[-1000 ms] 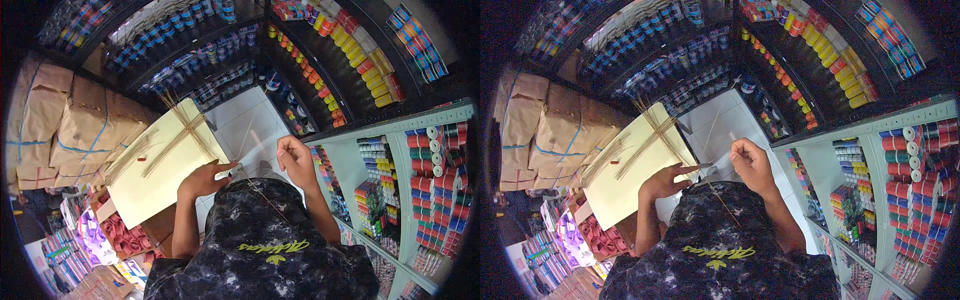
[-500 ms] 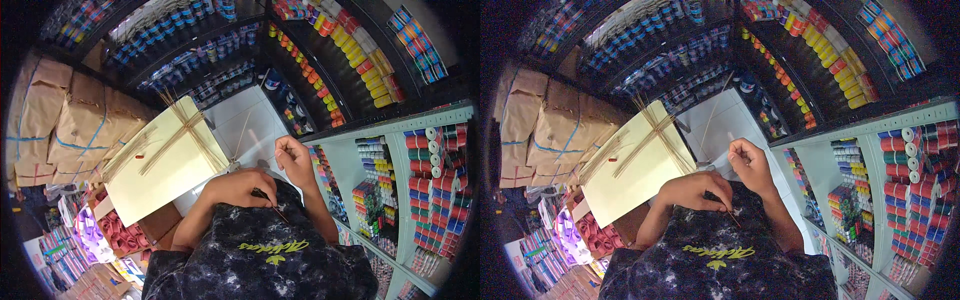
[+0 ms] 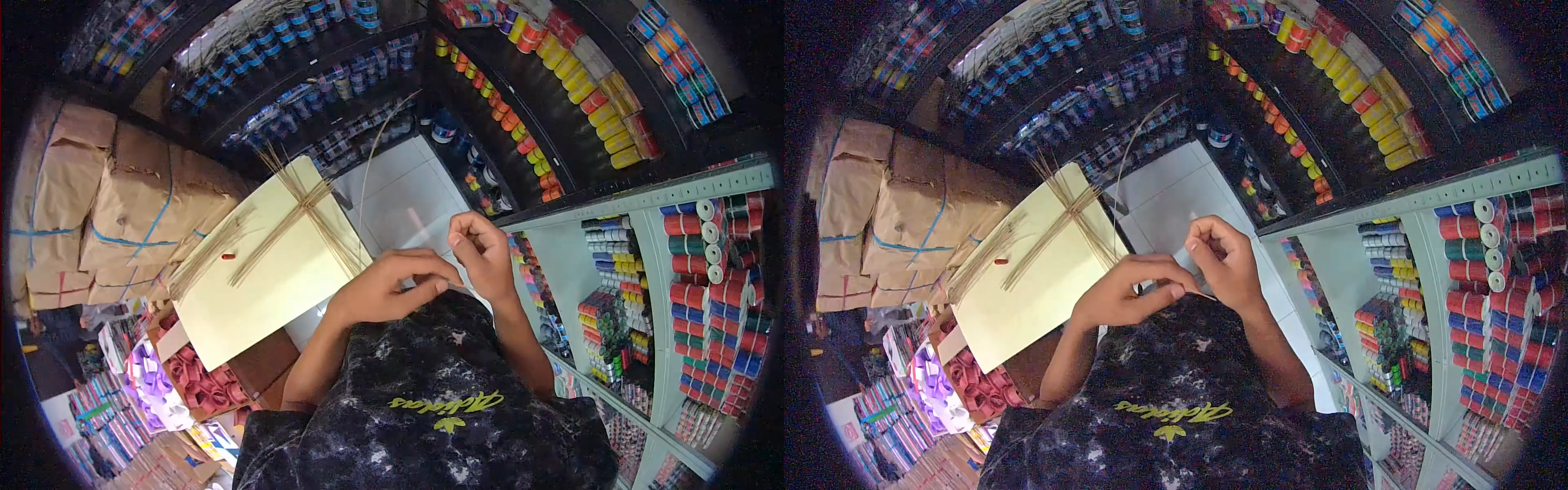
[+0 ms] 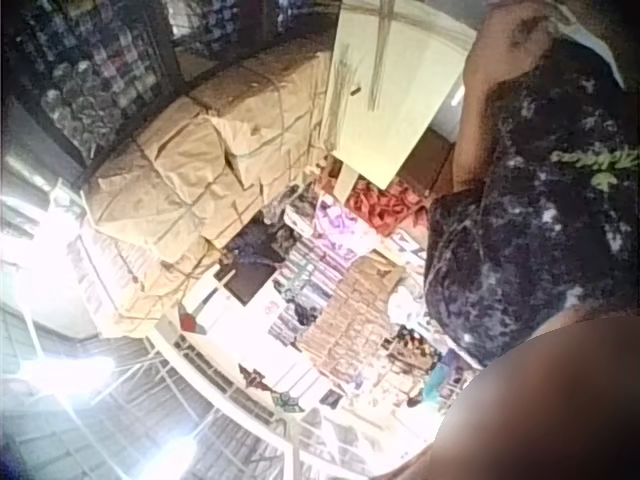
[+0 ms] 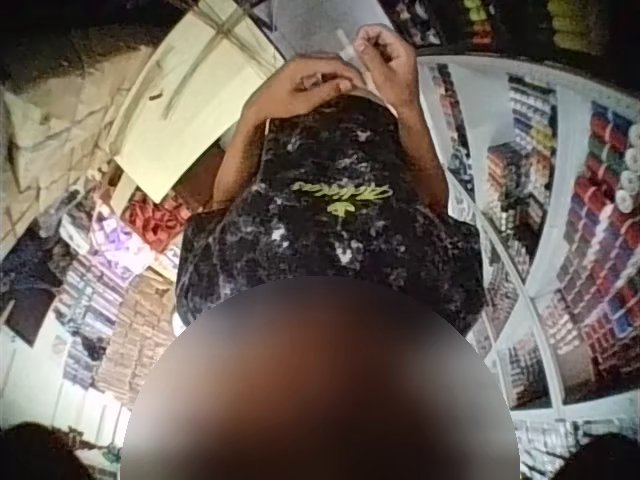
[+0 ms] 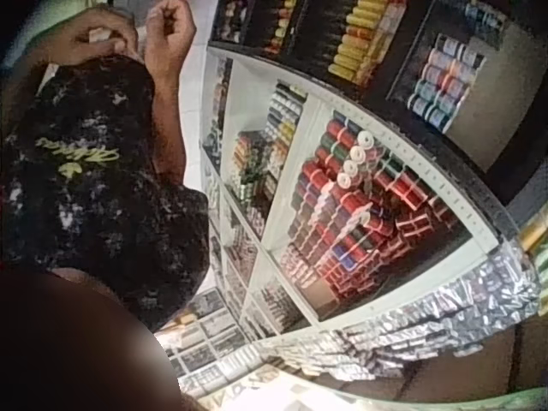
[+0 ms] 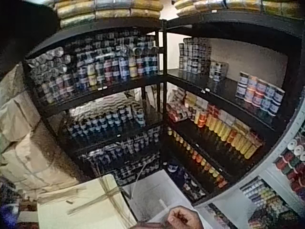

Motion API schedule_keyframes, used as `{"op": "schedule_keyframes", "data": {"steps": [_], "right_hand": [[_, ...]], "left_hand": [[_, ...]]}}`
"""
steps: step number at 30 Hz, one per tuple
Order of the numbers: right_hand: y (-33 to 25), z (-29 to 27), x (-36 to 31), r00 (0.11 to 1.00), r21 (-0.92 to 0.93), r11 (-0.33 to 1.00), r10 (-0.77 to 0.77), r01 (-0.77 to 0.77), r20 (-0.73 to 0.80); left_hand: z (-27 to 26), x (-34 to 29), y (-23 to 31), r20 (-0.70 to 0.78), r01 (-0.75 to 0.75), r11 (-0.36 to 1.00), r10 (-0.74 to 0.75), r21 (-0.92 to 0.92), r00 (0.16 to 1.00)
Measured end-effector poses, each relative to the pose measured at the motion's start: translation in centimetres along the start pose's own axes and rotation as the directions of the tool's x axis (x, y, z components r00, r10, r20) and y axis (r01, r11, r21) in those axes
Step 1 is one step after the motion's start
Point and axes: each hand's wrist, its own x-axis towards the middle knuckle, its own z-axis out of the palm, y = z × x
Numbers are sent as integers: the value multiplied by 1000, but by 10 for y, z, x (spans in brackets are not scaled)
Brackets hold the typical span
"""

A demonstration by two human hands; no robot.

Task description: Assembling the structural frame of a kite using bamboo sticks and thin string.

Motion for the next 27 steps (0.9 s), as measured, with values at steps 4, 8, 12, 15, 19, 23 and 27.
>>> {"op": "schedule_keyframes", "data": {"steps": [4,8,12,15,19,23,27], "right_hand": [[-2,0,9,998,82,996,31,-26,-57],[-7,0,14,997,121,993,16,-7,-75],[-9,1,16,998,225,974,15,-2,-54],[-10,2,15,999,231,973,7,4,-49],[-16,4,12,1000,226,974,-4,10,-26],[-16,3,10,1000,213,977,-20,25,-24],[-15,0,7,999,154,987,-42,43,-7]], "left_hand": [[-7,2,15,-219,-24,995,44,93,975],[-15,1,21,-267,-44,988,82,146,960],[-14,-2,19,-306,-29,982,86,188,948],[-12,-3,15,-313,-19,976,87,215,946],[-7,-3,12,-333,-15,953,120,301,935],[-5,-3,6,-336,-13,934,142,357,931],[-7,-4,5,-365,29,897,150,442,919]]}}
